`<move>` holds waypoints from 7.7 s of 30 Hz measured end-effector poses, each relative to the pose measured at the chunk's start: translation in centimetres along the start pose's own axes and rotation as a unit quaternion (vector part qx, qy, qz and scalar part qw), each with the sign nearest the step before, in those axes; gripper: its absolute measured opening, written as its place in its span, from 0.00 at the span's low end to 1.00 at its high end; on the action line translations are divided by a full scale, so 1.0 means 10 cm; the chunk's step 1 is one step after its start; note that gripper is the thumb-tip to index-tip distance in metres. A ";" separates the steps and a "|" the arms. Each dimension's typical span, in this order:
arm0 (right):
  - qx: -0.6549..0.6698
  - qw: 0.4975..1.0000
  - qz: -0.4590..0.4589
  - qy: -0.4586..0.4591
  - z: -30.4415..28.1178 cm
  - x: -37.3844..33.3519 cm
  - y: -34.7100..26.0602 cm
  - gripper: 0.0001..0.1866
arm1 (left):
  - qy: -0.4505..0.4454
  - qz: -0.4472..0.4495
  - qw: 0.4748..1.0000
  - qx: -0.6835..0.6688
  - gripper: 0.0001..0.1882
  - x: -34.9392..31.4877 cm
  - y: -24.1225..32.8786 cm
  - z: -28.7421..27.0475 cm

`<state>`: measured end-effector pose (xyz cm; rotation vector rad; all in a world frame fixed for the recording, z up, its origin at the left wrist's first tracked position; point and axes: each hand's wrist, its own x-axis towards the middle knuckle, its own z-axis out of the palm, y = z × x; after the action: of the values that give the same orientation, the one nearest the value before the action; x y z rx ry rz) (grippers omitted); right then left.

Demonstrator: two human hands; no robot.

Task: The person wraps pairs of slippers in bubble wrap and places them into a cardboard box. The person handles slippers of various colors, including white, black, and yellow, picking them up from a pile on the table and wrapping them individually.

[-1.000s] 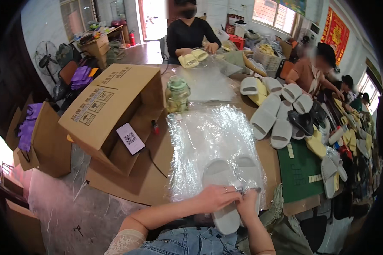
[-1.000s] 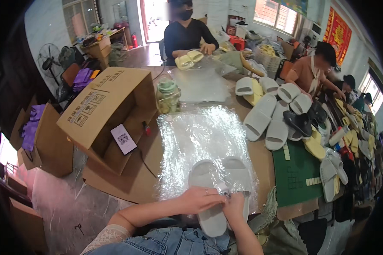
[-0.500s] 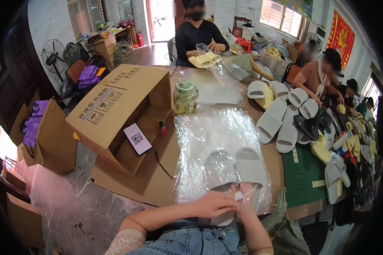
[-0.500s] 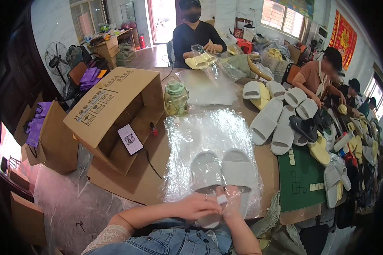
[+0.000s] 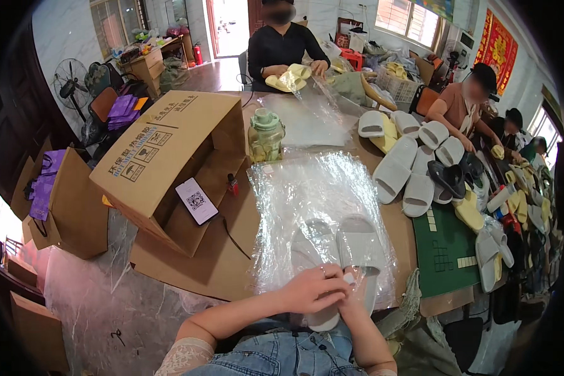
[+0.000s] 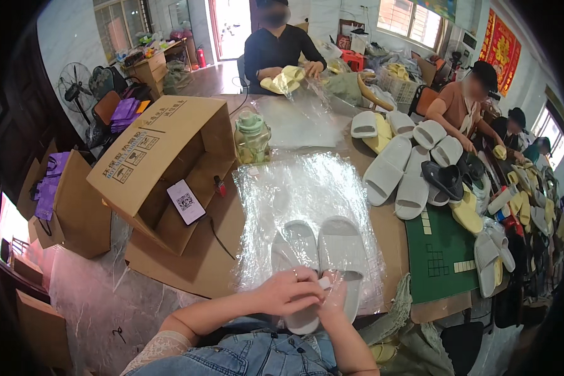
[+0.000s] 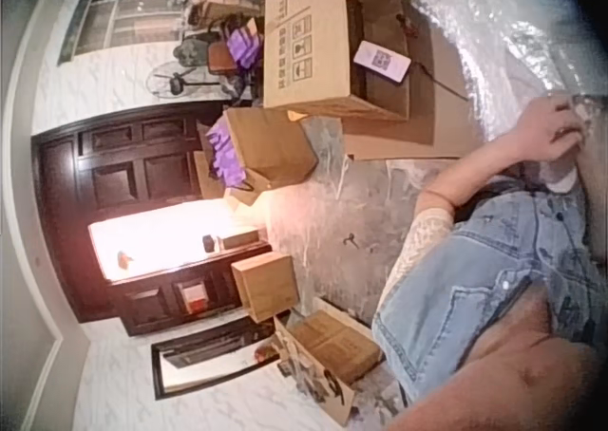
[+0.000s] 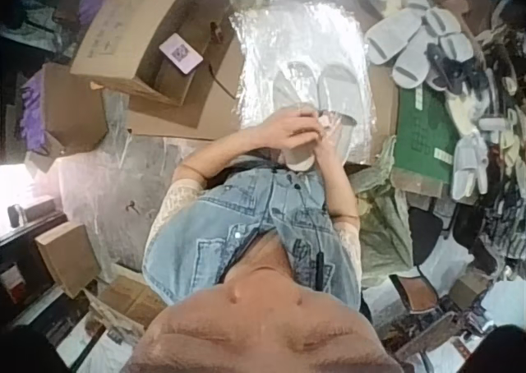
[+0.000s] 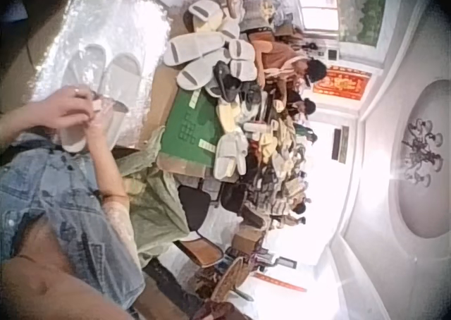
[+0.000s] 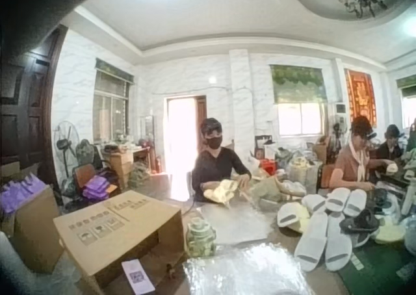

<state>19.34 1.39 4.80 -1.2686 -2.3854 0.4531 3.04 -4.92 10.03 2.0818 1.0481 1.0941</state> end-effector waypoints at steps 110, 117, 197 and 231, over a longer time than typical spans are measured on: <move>0.134 0.608 0.444 0.644 0.54 -3.15 3.35 0.18 | 0.141 -0.194 0.905 0.350 0.38 -0.42 -0.95 0.04; 0.072 0.850 0.065 0.518 -0.84 -0.75 2.22 0.08 | 0.156 -0.196 0.908 0.335 0.37 -0.39 -0.91 -0.01; 0.011 0.996 -0.042 -0.084 -0.40 1.02 0.63 0.40 | 0.103 -0.233 0.906 0.338 0.32 -0.52 -1.18 -0.17; 0.128 0.951 0.062 0.274 -0.98 -1.14 1.14 0.24 | 0.060 -0.114 0.961 0.244 0.17 0.02 -0.80 0.20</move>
<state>38.03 -1.17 5.92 -1.2326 -1.7347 0.3705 1.80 -0.65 3.10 2.1997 1.7141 0.9186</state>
